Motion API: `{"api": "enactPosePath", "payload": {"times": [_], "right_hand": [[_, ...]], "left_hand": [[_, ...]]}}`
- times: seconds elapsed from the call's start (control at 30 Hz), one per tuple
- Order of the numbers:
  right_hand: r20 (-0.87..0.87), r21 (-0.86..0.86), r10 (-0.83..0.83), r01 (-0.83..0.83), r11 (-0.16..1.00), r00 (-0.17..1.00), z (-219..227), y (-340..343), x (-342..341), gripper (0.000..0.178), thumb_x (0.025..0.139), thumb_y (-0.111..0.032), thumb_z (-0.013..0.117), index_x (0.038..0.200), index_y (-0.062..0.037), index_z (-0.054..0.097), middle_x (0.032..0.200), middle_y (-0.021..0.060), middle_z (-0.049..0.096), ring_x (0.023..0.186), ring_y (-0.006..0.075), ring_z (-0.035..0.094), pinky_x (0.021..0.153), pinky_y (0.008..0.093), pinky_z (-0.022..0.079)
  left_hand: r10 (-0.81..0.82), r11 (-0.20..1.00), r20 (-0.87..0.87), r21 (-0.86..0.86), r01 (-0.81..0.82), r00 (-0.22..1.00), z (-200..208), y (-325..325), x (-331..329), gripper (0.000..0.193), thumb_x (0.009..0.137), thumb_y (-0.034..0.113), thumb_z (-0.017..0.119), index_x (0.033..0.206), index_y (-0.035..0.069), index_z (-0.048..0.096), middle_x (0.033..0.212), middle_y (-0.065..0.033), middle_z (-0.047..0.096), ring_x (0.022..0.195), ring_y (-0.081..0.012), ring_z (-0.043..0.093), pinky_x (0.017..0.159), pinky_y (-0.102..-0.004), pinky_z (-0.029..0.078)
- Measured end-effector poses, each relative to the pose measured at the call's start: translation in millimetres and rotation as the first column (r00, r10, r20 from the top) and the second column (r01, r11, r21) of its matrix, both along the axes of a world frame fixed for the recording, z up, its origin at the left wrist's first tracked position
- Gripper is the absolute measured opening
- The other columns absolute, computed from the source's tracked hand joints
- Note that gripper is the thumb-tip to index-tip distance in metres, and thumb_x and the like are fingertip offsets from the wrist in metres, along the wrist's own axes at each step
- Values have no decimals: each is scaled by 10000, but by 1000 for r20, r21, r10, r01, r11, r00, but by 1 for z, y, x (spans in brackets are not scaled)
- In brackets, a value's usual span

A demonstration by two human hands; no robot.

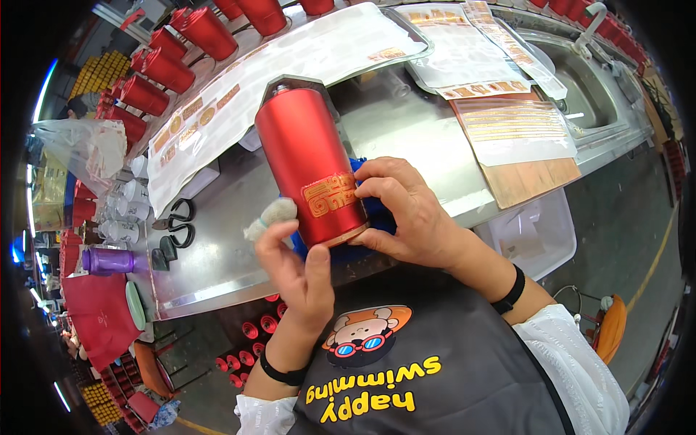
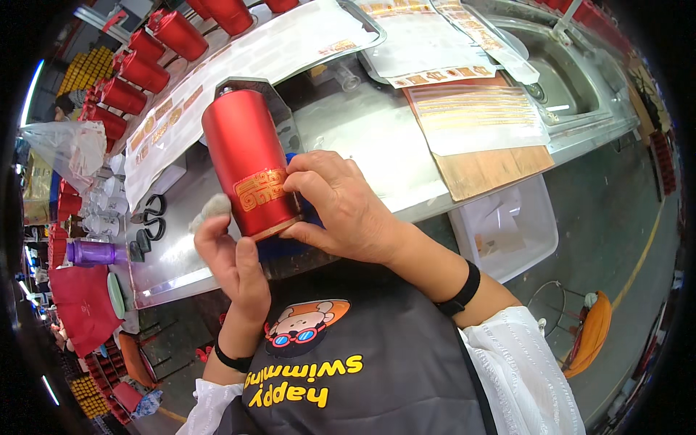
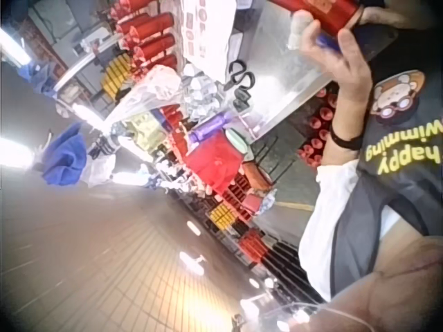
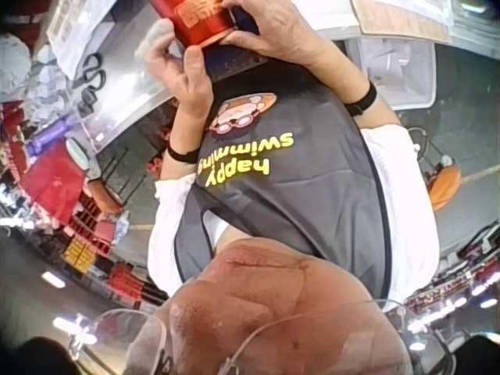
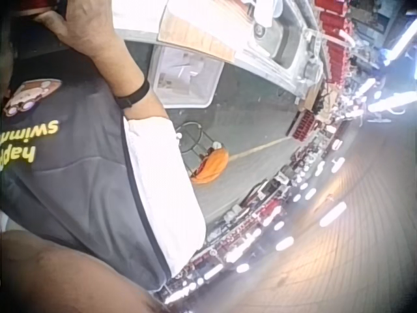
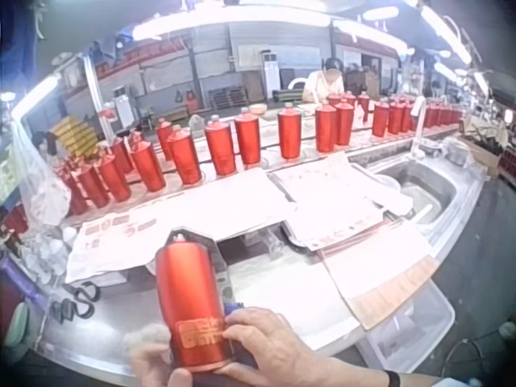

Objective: Manually applying and smoothing labels onto red metal bottles in a factory environment.

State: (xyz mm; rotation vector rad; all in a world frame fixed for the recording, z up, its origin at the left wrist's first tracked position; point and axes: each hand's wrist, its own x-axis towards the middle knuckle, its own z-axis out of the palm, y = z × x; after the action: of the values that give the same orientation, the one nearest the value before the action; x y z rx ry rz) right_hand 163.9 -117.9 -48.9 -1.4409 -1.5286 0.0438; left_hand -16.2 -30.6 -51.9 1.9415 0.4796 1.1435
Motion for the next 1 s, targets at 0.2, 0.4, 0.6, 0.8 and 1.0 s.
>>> {"api": "enactPosePath", "payload": {"times": [0.2,0.4,0.6,0.8,1.0], "right_hand": [[-15,5,6,-6,1000,1000,0,0,0,543,686,-228,831,1109,-65,531,1214,160,530,1144,366,513,956,452,412],[18,-4,11,-11,1000,1000,1,0,0,534,686,-198,825,1112,-63,531,1216,167,526,1144,371,510,961,454,416],[7,16,23,-24,1000,1000,5,-5,3,534,708,-135,804,1154,-39,526,1242,188,517,1156,380,512,975,447,437],[-144,-40,10,-16,999,990,27,-30,12,427,753,-12,724,1153,-16,575,1070,178,608,1008,328,603,876,410,492],[346,60,154,-186,981,925,56,-13,-1,238,716,-91,695,937,-104,609,909,42,583,862,225,564,772,357,445]], "left_hand": [[121,785,-147,619,-4,982,6,1,-20,245,791,24,666,1013,103,597,992,-135,621,932,-310,535,775,-425,446],[73,626,-170,775,87,983,15,8,1,210,748,48,656,944,122,642,939,-91,620,958,-284,537,778,-413,429],[123,734,-126,679,-5,984,8,9,-18,203,732,68,676,925,130,673,878,-68,604,932,-281,508,764,-435,408],[127,733,-127,680,-7,984,5,10,-20,304,721,1,683,996,125,645,948,-95,615,949,-291,496,802,-438,406],[160,809,-156,586,-39,975,3,12,-20,374,798,34,670,1152,42,550,1143,-143,608,1060,-370,503,965,-463,364]]}}
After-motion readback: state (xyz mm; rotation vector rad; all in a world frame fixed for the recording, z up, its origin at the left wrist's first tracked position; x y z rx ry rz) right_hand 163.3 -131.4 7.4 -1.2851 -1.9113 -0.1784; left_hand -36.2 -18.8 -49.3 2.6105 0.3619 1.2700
